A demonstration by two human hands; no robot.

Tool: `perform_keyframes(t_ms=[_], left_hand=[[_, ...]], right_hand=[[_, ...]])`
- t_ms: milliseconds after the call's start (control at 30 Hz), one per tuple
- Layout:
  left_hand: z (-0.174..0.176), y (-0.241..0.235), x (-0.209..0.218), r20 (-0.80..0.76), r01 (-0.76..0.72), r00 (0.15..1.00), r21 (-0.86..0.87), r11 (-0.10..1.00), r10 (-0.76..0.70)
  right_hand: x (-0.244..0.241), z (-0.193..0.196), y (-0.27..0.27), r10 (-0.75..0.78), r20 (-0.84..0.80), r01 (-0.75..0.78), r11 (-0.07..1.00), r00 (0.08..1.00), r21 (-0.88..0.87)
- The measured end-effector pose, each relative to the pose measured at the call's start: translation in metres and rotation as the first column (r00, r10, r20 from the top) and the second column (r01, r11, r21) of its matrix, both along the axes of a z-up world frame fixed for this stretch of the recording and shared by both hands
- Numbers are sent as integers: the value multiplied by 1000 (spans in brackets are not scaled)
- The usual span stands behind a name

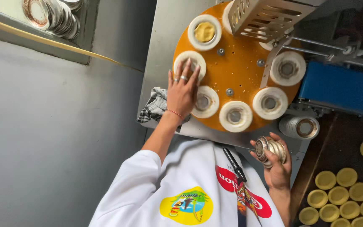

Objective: The person places dough into molds on a rotating machine, then removes the formed pie crusts and places them into metal tins. The filled tins are then arranged on a metal tray.

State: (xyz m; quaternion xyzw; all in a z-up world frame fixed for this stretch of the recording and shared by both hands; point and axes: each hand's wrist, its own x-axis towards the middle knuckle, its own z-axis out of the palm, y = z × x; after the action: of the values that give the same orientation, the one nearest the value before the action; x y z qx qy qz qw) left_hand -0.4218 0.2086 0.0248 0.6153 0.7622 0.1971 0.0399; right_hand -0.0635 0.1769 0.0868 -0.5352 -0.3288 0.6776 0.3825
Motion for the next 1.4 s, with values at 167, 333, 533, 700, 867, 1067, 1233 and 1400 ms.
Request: perform_keyframes(t_ms=[167,333,533,700,867,1067,1233,1400], left_hand=[[-7,47,-39,-45,117,991,-109,987,-122],[-22,61,-49,67,176,983,-32,984,-173],[12,6,-25,565,-13,814,257,966,-139],[-5,-56,11,29,142,989,27,990,-143],[-3,-48,23,-35,80,996,-17,997,-81],[-4,-39,28,-15,51,999,-43,998,-51],[-1,-50,42,24,30,999,105,994,-33],[-6,-65,55,114,31,992,184,982,-52]], right_hand=[[-39,19,2,101,134,-108,993,986,45],[-98,37,22,238,408,-382,867,881,320],[-156,37,49,167,589,-578,518,791,630],[-131,-53,49,-127,741,-701,253,659,667],[-104,-42,68,-227,695,-642,269,683,718],[-74,-56,105,-418,692,-650,264,588,712],[-56,-70,99,-418,467,-393,255,779,883],[-53,-47,74,-437,447,-362,267,780,893]])
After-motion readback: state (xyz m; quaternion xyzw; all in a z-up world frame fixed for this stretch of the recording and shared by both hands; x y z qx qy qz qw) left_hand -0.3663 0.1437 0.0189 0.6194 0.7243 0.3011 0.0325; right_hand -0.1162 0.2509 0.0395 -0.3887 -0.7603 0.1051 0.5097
